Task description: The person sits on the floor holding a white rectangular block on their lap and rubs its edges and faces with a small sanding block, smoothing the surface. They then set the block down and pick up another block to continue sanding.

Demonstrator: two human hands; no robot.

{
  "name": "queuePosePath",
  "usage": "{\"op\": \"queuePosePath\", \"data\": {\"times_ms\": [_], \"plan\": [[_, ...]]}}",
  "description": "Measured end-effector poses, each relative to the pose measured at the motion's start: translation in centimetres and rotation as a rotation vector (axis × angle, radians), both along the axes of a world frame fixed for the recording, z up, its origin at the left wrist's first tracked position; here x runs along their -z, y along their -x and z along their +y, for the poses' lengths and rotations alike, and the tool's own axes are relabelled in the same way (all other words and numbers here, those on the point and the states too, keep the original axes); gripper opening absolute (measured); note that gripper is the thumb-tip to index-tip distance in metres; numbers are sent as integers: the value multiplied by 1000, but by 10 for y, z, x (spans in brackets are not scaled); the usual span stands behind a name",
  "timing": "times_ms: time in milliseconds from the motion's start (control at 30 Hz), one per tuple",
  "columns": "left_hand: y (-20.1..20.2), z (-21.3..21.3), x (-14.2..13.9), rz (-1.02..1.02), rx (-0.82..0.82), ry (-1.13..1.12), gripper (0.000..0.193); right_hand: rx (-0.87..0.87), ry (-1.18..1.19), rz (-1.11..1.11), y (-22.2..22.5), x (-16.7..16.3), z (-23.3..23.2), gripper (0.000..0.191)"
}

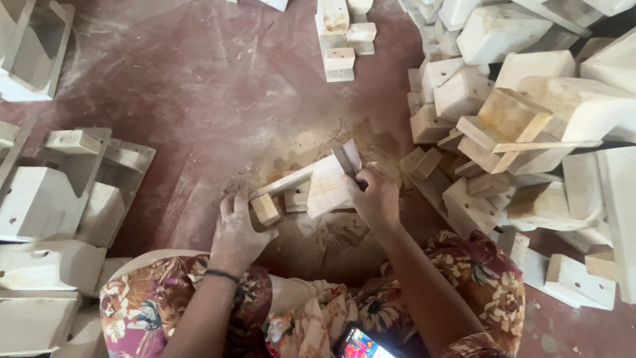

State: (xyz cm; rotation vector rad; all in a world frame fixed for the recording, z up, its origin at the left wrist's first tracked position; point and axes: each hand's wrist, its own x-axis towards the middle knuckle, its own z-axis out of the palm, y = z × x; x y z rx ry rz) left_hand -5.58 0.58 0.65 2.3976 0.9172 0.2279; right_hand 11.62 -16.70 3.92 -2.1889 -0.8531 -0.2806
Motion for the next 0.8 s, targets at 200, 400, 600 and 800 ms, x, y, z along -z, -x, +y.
{"op": "queuePosePath", "data": {"times_ms": [200,400,600,800], "plan": [[-9,2,-2,-204,-101,-73,89,102,55,275,-11,-3,-7,68],[-12,-8,-8,-285,-30,-108,65,2,262,265,-16,0,-20,54],[-20,-1,-6,-386,-12,92,67,-22,316,111,-2,-8,-5,32],[-23,-2,-24,-290,24,54,69,44,251,37,12,-27,6,34]]}}
